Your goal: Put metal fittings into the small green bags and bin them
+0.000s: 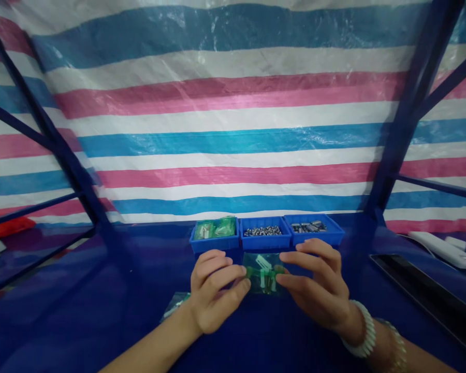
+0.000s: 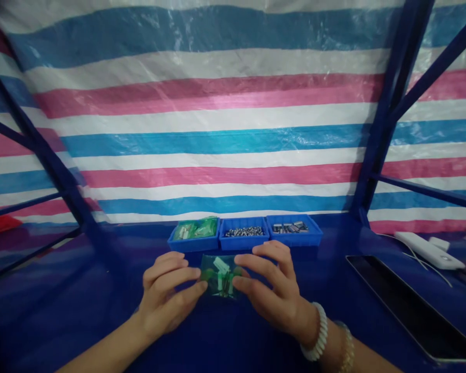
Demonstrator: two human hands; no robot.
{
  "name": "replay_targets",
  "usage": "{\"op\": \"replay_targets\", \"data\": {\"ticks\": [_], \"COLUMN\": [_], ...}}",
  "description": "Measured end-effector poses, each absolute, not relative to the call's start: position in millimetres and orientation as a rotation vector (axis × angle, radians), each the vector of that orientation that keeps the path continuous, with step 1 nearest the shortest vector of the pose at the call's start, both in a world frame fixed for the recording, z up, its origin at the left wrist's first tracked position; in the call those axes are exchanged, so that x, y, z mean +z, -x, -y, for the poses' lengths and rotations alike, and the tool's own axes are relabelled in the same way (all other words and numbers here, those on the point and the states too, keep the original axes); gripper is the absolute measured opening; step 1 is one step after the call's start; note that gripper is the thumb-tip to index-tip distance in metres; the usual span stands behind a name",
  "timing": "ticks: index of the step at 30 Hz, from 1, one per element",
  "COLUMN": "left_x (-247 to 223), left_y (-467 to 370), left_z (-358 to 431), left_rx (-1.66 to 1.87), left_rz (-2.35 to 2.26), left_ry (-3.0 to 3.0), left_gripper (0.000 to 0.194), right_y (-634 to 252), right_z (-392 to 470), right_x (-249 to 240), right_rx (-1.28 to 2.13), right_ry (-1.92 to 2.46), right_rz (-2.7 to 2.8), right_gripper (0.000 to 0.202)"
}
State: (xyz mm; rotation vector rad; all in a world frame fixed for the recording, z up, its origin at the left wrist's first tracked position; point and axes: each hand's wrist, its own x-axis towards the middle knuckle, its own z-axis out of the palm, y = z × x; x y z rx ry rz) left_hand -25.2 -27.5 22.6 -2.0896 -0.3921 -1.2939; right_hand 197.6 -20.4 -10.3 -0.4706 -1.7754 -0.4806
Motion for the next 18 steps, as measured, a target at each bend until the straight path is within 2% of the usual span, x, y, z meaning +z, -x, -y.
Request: {"op": "replay_targets", "data": {"ticks": [3,6,9,12,18], "left_x": [15,8,3,3,39], "left_y": [17,10,7,12,51], "left_z": [23,19,13,3,-26], "left_rx": [-1.384,-1.501,-1.616,-1.692,-1.542], "left_rz": [0.621,1.147,1.663,1.836,1.777], "left_ry": [2.412,2.736,2.981,3.061,2.663], "left_gripper": [0.02,0.017,0.013,0.017,0.02], "right_y": [-192,-184,-176,-172,-176], "right_z": [15,7,-2,-8,-18], "right_x": [-9,-13,-22,-30,-32], "right_rx": [-0.18,0.294,0.742,1.081,1.083], "right_ry": [0.504,0.673,0.777,0.768,0.842], "right_rz": [1.868,1.819,1.707,1.616,1.445], "right_gripper": [0.031,0.025,0.03,0.036,0.031]}}
